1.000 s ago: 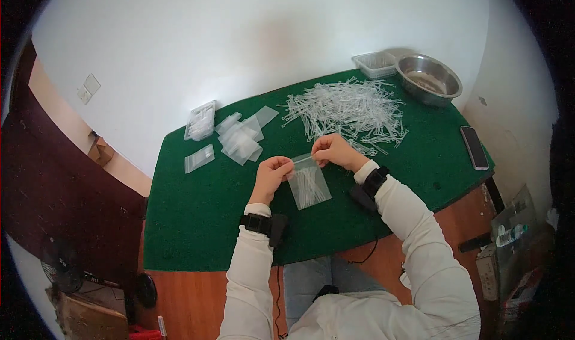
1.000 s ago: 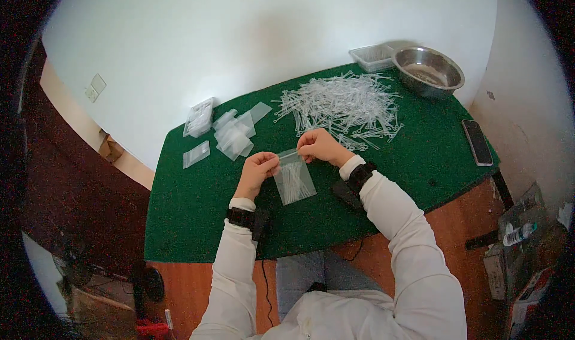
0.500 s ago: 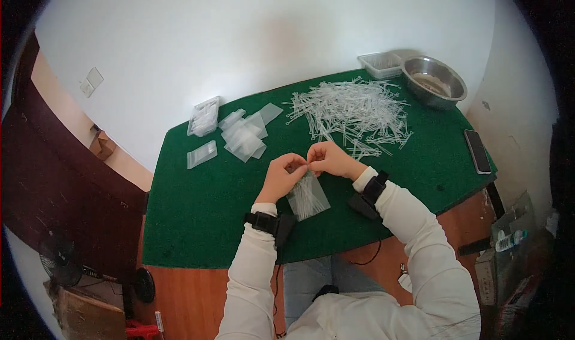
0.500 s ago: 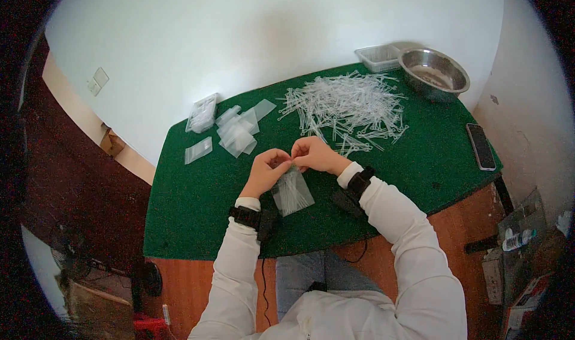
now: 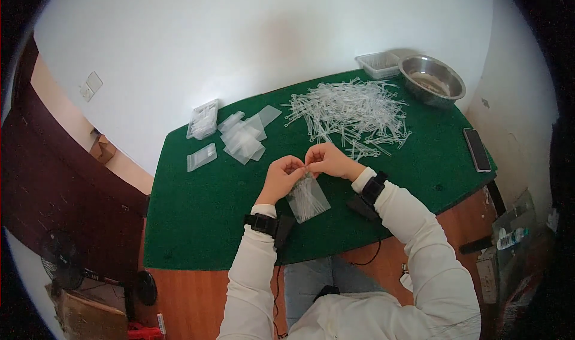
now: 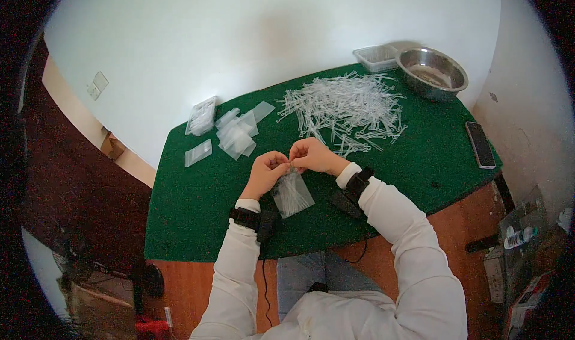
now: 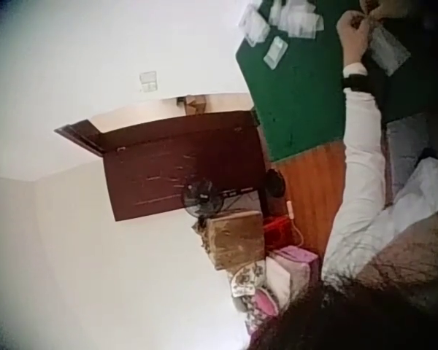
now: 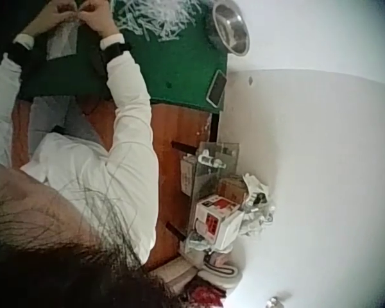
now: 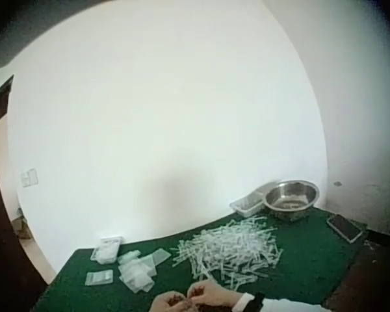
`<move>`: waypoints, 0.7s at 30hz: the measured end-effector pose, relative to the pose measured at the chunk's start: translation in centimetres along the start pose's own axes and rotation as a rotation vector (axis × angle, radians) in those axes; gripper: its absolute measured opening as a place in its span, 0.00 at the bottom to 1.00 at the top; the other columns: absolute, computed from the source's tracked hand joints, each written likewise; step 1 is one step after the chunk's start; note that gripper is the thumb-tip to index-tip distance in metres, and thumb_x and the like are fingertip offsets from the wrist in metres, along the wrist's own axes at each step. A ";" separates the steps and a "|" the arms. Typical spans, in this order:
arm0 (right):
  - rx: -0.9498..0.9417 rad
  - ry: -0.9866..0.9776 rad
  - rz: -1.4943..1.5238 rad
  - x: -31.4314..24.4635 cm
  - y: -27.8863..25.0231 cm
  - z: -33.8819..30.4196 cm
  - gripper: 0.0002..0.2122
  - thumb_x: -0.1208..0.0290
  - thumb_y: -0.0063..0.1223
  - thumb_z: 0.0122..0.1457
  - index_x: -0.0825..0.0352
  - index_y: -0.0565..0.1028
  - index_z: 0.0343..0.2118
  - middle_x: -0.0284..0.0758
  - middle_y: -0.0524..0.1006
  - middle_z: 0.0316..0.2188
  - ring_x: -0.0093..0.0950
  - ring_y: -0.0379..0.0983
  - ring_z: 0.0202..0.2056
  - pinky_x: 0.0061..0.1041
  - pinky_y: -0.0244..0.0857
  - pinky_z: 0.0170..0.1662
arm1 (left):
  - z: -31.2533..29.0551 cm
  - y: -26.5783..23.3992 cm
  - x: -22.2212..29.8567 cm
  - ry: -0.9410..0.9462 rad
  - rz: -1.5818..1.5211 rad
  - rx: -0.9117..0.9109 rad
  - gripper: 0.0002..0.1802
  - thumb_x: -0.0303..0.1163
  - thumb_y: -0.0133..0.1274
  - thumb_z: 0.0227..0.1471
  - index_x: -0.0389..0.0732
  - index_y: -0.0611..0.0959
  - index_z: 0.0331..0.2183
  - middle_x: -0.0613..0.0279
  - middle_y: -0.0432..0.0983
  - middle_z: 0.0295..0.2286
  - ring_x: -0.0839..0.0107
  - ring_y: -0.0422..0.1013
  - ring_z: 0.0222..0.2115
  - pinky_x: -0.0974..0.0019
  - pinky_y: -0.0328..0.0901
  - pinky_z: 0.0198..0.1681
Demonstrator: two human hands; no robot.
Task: The person picks up plastic fasteners by hand, places them into small plastic bags, and seals the bags. They repeat this process several times before reaching up to press a light switch on the wall.
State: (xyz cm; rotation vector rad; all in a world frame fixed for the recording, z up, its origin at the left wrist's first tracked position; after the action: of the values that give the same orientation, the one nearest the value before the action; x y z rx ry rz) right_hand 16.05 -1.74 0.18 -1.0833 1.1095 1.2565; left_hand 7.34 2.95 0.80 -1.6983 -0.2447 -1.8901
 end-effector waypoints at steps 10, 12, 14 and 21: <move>-0.016 -0.026 0.017 0.1 0.0 0.2 0.02 0.79 0.50 0.45 0.69 0.70 0.22 0.30 0.71 0.17 0.18 0.69 0.19 0.17 0.64 0.23 | 0.0 -0.3 -0.2 0.001 -0.002 0.013 0.03 0.23 0.50 0.42 0.35 0.73 0.25 0.67 0.71 0.21 0.81 0.67 0.23 0.78 0.62 0.27; -0.025 -0.028 0.024 -0.1 0.1 0.2 0.01 0.79 0.49 0.45 0.69 0.70 0.22 0.30 0.71 0.17 0.18 0.69 0.19 0.17 0.64 0.23 | 0.0 -0.4 -0.2 -0.002 -0.006 0.017 0.03 0.23 0.49 0.41 0.35 0.73 0.25 0.67 0.71 0.21 0.81 0.67 0.22 0.78 0.62 0.27; -0.030 -0.030 0.028 -0.2 0.1 0.1 0.01 0.80 0.49 0.45 0.69 0.70 0.22 0.30 0.71 0.17 0.18 0.69 0.19 0.17 0.64 0.23 | 0.0 -0.6 -0.4 -0.006 -0.016 0.025 0.03 0.23 0.49 0.41 0.35 0.73 0.25 0.68 0.71 0.21 0.82 0.66 0.22 0.78 0.61 0.26; -0.015 -0.011 0.059 -0.5 -0.4 0.0 0.01 0.80 0.49 0.45 0.69 0.70 0.22 0.29 0.71 0.17 0.18 0.69 0.19 0.16 0.63 0.23 | -0.2 -0.7 0.4 -0.007 -0.039 0.048 0.03 0.23 0.50 0.40 0.36 0.73 0.24 0.70 0.70 0.19 0.83 0.64 0.20 0.79 0.59 0.24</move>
State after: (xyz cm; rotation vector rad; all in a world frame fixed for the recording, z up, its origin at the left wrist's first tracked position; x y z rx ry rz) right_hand 16.44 -1.86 0.64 -1.0602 1.1322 1.3172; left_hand 6.82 3.27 1.34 -1.6801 -0.3259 -1.8914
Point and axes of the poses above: each hand's wrist, its own z-axis towards the middle knuckle, its own y-axis out of the palm, x = y × z, the point moved 9 cm from there along z, towards the middle knuckle
